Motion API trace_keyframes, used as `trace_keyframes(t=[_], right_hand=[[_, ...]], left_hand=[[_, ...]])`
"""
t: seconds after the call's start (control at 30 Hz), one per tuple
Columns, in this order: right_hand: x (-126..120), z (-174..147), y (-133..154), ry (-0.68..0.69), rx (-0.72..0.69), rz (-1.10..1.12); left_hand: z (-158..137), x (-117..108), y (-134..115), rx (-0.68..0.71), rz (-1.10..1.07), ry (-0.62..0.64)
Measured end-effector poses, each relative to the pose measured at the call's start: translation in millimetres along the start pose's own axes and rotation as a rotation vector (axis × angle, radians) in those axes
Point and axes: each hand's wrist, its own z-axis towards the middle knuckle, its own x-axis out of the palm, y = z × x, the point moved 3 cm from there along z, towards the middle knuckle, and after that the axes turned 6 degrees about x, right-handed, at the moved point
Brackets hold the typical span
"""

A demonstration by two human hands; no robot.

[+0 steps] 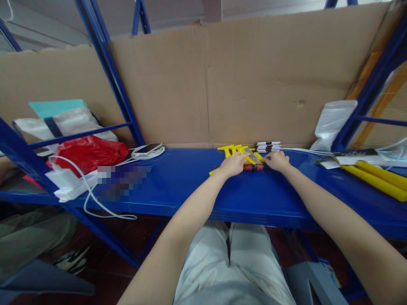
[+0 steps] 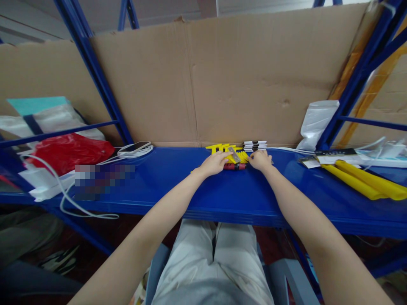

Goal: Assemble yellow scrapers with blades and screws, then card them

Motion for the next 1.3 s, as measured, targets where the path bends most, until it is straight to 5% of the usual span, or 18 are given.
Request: trace_keyframes(t=[0.27, 0.83, 1.07, 1.3], right_hand=[[0.7, -4.1, 11.8, 0.035, -0.012, -0.138], [9.5, 7.3, -1.4, 0.09, 0.101, 0.129], [-0.5, -1.7, 7.7, 0.009, 0.117, -0.02], [-22.5, 0.7, -3.7, -0.293, 0.16, 0.349]], left_hand=[[1.7, 2.9, 0.3, 0.007, 0.036, 0.034], [0.5, 0.9, 0.3, 0.019, 0.014, 0.032], [-0.2, 0.3, -1.1, 0.024, 0.017, 0.029], [-0.9, -1.4, -2.8, 0.014, 0.013, 0.031]])
